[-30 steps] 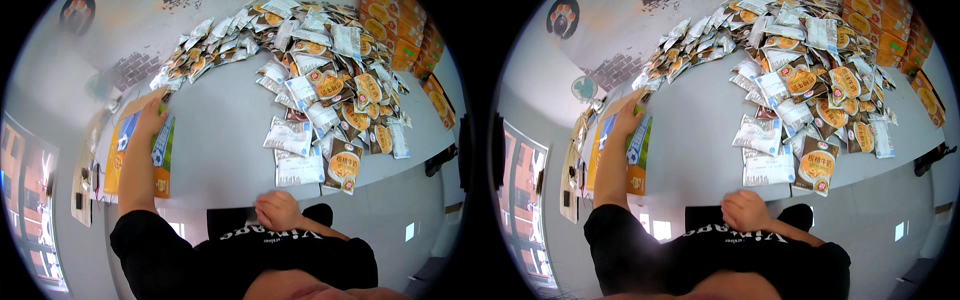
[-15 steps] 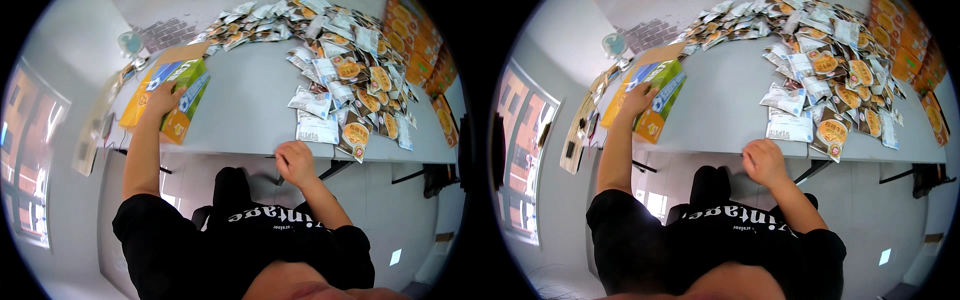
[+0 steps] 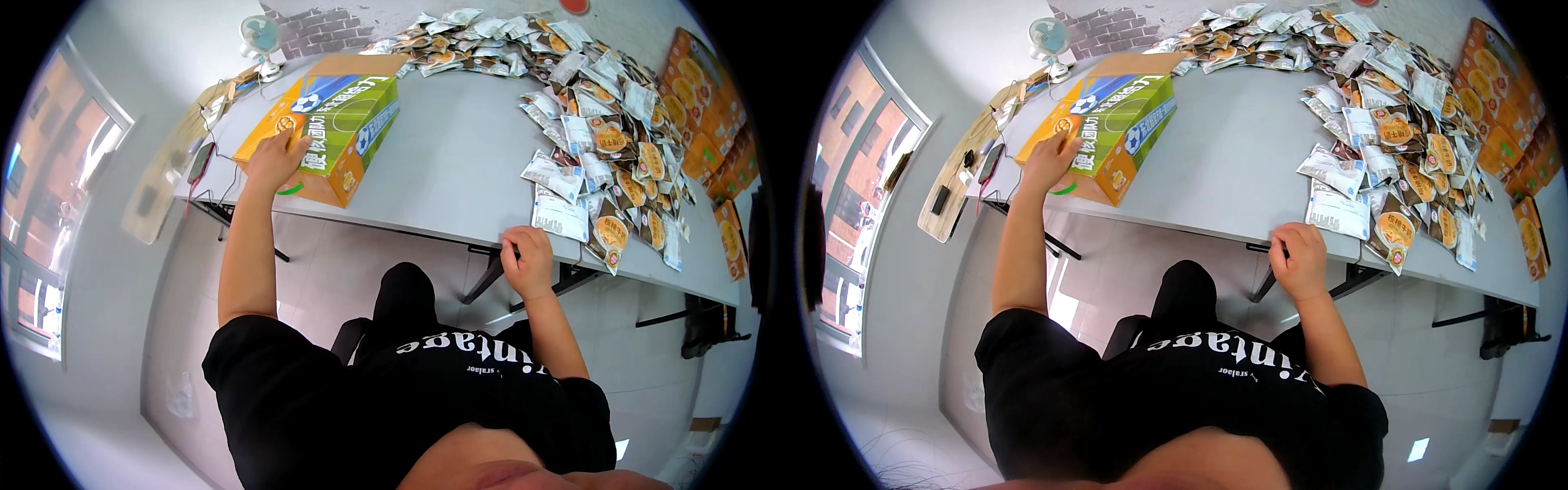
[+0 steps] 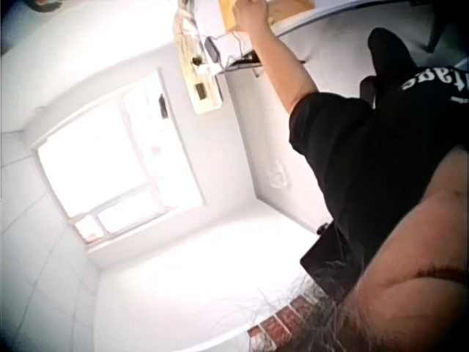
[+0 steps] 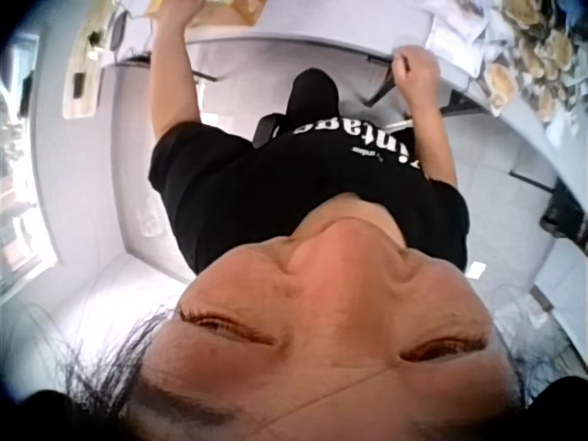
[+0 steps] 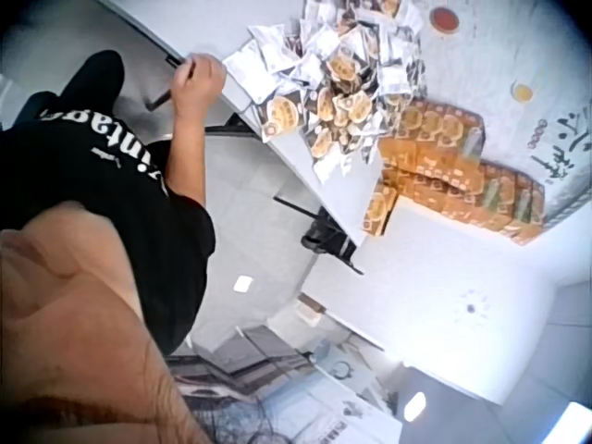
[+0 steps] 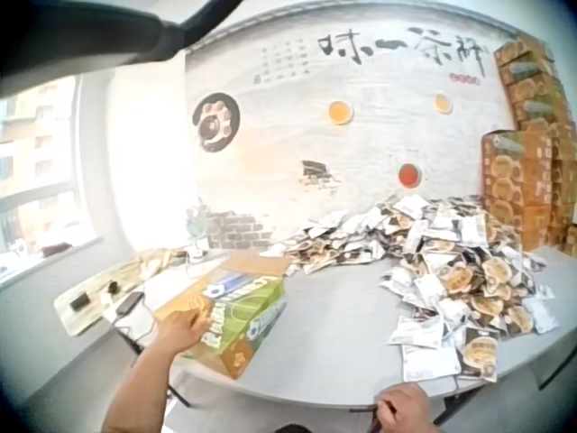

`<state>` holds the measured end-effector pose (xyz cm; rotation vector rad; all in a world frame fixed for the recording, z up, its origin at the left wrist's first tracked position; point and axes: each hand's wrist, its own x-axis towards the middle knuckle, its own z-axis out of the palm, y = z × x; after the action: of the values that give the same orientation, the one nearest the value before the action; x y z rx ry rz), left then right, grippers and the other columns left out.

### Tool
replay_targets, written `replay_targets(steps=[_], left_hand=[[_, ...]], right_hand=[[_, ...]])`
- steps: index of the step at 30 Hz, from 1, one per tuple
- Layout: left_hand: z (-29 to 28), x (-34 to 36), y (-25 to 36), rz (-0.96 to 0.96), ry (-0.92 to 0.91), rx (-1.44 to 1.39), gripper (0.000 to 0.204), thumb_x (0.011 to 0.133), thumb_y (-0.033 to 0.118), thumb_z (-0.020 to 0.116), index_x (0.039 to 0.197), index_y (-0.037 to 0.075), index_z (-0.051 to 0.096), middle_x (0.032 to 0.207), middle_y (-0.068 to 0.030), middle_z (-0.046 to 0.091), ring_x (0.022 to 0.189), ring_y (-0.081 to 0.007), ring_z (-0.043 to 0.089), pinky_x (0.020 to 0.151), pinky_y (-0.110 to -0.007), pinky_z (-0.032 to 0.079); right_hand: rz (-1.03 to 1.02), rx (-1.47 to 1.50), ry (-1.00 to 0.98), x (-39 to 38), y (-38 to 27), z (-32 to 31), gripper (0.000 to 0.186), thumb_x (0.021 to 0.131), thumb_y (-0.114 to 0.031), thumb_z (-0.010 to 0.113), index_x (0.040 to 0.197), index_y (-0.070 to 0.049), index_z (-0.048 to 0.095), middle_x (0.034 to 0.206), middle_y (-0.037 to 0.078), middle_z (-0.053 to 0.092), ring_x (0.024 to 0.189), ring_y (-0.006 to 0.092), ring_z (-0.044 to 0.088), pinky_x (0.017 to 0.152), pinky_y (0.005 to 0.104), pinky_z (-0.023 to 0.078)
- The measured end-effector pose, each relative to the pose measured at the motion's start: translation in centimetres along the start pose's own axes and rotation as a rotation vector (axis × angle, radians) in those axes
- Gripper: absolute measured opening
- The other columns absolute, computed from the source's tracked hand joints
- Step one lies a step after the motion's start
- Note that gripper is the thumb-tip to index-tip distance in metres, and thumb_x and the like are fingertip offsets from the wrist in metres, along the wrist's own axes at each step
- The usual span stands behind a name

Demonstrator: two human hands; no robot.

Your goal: The person packs individual milk packets into a cardboard box. They pick up packets from a large pile on the table, fold the edges of the packets, and place them neatly into the box. The person then closes the box and places it on a trolley.

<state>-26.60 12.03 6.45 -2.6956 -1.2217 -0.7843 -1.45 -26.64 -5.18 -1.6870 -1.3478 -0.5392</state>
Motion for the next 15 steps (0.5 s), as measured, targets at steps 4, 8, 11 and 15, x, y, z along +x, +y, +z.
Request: replay_targets(steps=[4, 8, 11, 15], left_hand=[[0.0, 0.9, -0.1, -0.141, -0.128, -0.194, 0.049, 0.092, 0.047, 0.053, 0.11, 0.004, 0.068, 0.094, -0.0182, 0.069, 0.089, -0.0304, 0.065, 0.078, -0.041, 0.049], [-0.3, 0.5, 0.7, -0.18, -0.119, -0.374, 0.046, 0.093, 0.045, 0.054, 0.105, 0.002, 0.068, 0.084, -0.017, 0.068, 0.073, -0.0259, 0.065, 0.068, -0.039, 0.049], [0.2, 0.7, 0.6, -0.273, -0.1, -0.543, 0.046, 0.094, 0.044, 0.052, 0.103, 0.001, 0.068, 0.082, -0.0153, 0.067, 0.069, -0.0223, 0.064, 0.066, -0.037, 0.048], [1.3, 3.3, -1.6, -0.4, -0.083, -0.976, 0.044, 0.097, 0.041, 0.05, 0.105, 0.002, 0.068, 0.094, -0.01, 0.069, 0.086, -0.0171, 0.063, 0.077, -0.032, 0.046]], right_hand=[[-0.006, -0.007, -0.008, 0.0, -0.1, -0.1, 0.009, 0.075, -0.002, 0.064, 0.084, -0.005, 0.063, 0.085, 0.009, 0.065, 0.076, 0.0287, 0.057, 0.068, 0.0373, 0.045], [-0.008, -0.039, -0.01, -0.1, -0.3, 0.0, 0.009, 0.074, -0.002, 0.065, 0.083, -0.005, 0.062, 0.085, 0.009, 0.064, 0.077, 0.0291, 0.057, 0.069, 0.0376, 0.046], [-0.017, -0.054, 0.006, -0.2, -0.3, 0.2, 0.01, 0.073, -0.002, 0.066, 0.082, -0.005, 0.062, 0.085, 0.009, 0.063, 0.077, 0.0298, 0.058, 0.068, 0.0382, 0.046], [-0.032, -0.055, 0.021, 0.0, -0.8, 0.3, 0.009, 0.074, -0.002, 0.066, 0.082, -0.005, 0.062, 0.085, 0.009, 0.063, 0.077, 0.0299, 0.057, 0.069, 0.0384, 0.046]])
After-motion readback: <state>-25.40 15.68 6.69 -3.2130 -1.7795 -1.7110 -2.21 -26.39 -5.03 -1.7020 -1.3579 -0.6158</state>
